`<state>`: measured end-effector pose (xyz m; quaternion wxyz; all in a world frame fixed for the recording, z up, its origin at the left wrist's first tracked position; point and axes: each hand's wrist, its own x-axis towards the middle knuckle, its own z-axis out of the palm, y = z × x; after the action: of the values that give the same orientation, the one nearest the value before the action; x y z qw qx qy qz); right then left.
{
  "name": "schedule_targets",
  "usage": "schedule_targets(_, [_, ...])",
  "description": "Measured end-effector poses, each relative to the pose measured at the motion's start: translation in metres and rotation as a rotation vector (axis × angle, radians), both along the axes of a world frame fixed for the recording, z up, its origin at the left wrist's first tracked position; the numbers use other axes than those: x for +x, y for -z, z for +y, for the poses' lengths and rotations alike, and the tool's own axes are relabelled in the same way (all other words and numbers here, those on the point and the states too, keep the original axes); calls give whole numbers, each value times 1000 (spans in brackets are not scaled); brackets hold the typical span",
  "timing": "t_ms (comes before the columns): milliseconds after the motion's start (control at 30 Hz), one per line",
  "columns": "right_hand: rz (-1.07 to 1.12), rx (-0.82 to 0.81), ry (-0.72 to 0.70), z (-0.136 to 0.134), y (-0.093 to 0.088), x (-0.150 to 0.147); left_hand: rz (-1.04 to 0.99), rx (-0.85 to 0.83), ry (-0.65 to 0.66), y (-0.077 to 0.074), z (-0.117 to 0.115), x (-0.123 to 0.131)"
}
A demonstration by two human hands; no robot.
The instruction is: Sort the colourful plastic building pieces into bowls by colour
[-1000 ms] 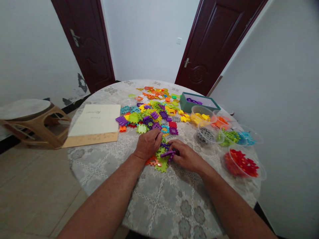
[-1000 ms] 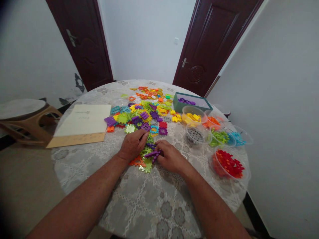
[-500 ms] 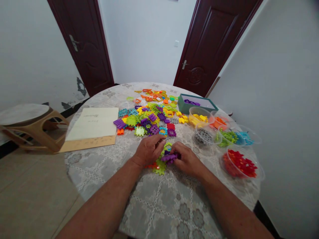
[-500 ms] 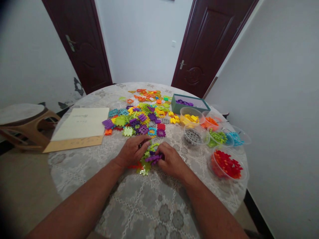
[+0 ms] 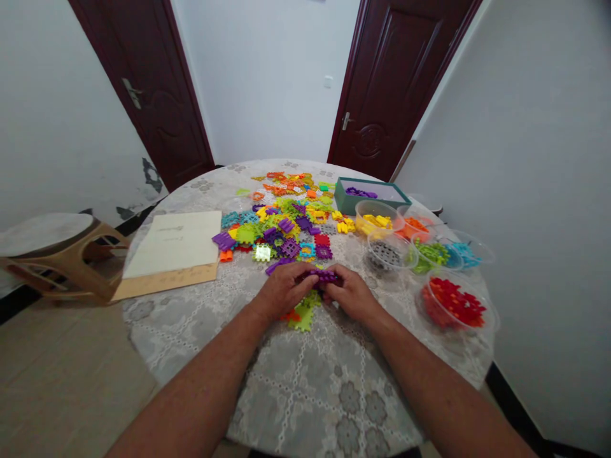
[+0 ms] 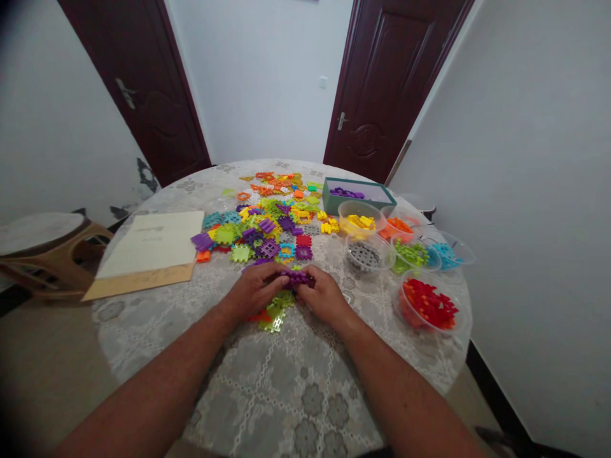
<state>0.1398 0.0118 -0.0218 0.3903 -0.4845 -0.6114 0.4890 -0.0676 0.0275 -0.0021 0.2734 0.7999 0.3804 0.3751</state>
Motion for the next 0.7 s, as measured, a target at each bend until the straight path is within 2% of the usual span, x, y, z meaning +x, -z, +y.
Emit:
schedule_targets(167, [22, 13, 122, 3, -14, 11, -108, -90, -204, -3, 4, -2])
schedule_targets(300, [-165, 83, 103, 6, -22, 31, -275, -207, -351, -4, 7, -3])
schedule_targets(500, [-580, 299, -104, 1, -19, 33, -184, -109, -383, 7, 13, -6])
schedule_targets(700, [-700, 347, -91, -2, -18, 25, -170, -100, -391, 11, 14, -5])
